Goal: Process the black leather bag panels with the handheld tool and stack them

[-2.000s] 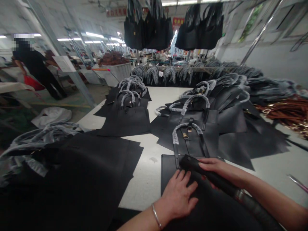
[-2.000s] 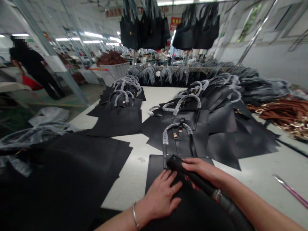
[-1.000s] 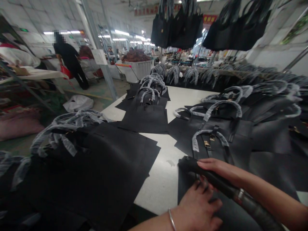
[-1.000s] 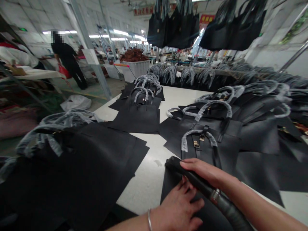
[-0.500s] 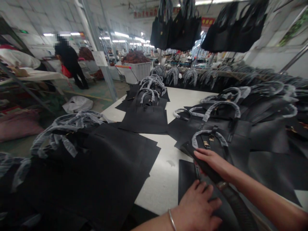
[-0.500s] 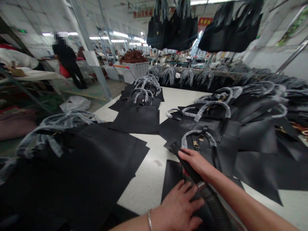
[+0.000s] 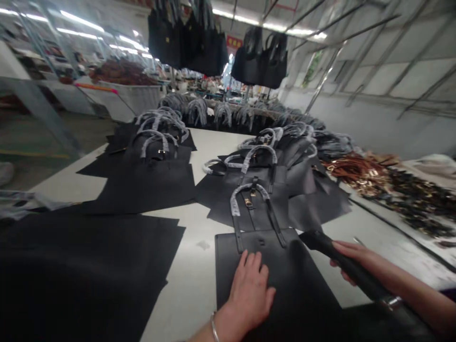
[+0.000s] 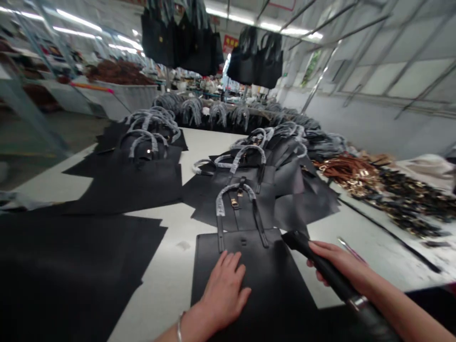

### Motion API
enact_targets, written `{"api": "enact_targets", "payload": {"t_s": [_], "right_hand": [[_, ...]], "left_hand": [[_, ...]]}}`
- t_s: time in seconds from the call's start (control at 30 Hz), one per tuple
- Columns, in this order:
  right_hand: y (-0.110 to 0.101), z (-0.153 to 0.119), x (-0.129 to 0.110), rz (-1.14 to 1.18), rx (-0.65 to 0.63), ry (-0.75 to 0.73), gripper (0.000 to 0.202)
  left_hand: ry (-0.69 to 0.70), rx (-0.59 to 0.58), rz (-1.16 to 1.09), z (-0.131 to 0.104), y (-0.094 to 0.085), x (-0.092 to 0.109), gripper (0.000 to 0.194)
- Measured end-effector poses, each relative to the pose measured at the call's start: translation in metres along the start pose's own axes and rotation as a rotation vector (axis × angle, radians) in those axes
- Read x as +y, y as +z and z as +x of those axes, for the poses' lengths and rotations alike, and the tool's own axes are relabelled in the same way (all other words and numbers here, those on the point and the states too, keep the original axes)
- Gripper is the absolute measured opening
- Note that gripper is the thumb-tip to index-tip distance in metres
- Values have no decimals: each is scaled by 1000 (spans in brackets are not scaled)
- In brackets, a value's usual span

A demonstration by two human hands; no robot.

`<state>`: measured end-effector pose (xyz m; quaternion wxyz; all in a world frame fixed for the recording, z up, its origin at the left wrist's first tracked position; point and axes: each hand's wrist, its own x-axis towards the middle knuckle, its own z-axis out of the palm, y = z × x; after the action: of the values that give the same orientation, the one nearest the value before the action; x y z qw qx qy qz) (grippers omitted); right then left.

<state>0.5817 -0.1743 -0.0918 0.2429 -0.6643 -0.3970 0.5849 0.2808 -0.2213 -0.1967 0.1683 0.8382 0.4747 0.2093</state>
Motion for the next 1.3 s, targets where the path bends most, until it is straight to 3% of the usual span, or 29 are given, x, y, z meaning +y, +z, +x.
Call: {"api": "enact_targets", "payload": {"t_s": [0.13,0.33,0.47,0.57,0.67,0.83,0.97,1.13,1.23,1.3], "right_hand": [[-4,-1,14,84,-41,28,34],[4,39,-9,56,-35,-20,29],[4,55,-20,99,35,-152,25],[-5,39,-17,121,61,-198,29],[-20,4,0,131,73,-178,33],[-36,-60,50,170,158,-73,49],[-36,-95,91,250,205,33,60],[-31,-101,112,342,130,42,52],[-28,-84,106,350,65,11,37],[-27,-69,97,342,108,-29,30]], "left_hand": [[114,-27,-46,17,12,10,58],[170,-121,20,23,17,9,56],[161,-118,72,24,19,10,58],[131,-98,114,27,23,12,57],[82,-62,174,35,27,15,55],[-16,5,295,49,36,22,51],[-28,17,346,54,41,26,52],[1,17,377,54,40,24,51],[24,5,396,54,39,23,50],[27,2,408,54,39,23,49]]}}
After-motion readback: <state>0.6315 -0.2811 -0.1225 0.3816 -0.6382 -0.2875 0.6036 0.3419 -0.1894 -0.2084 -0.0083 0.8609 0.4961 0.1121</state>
